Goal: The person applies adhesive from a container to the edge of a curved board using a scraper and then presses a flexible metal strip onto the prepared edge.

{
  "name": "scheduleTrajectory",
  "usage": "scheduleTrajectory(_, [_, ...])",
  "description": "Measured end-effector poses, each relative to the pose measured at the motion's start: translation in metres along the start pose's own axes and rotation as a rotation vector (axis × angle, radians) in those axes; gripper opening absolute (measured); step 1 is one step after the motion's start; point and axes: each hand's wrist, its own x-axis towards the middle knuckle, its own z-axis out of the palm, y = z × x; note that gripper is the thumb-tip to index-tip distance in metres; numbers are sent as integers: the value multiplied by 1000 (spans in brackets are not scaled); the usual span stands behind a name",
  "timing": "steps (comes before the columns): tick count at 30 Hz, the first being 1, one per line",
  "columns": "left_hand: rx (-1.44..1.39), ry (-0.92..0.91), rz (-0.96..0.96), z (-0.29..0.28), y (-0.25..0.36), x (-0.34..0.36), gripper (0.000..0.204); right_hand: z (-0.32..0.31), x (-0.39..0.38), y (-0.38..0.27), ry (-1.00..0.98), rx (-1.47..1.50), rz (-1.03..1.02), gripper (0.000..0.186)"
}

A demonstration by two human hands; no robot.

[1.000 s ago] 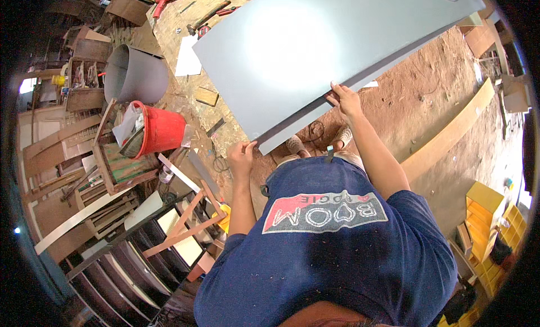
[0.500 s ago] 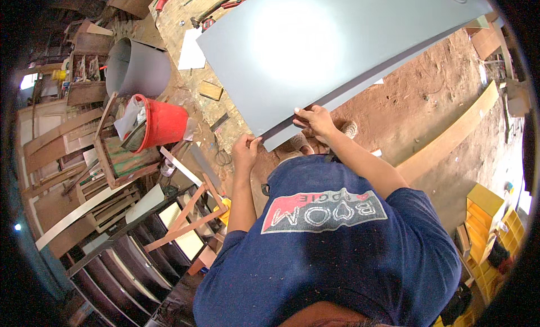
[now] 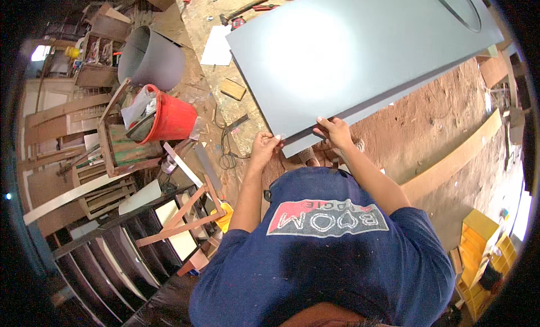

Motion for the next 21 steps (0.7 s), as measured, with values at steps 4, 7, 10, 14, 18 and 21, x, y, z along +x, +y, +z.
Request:
scheduleTrajectory(4, [82, -74, 86, -12, -11, 13, 41, -1, 5, 11, 25, 26, -24, 34])
scheduleTrajectory(7, [128, -61, 29, -7, 4, 10, 48, -4, 8, 15, 50, 14, -34, 39])
scheduleTrajectory(10, [188, -61, 39, 3, 13, 9, 46, -9, 18, 22, 69, 55, -29, 36])
scheduleTrajectory(14, [241, -105, 49, -3, 10, 14, 36, 2, 5, 11, 86, -8, -24, 38])
scheduleTrajectory(18, [194, -136, 98, -1, 3, 14, 34, -3, 13, 20, 62, 17, -99, 40])
scheduleTrajectory(21, [337, -110, 100, 4, 11, 2, 33, -11, 13, 27, 84, 26, -114, 39])
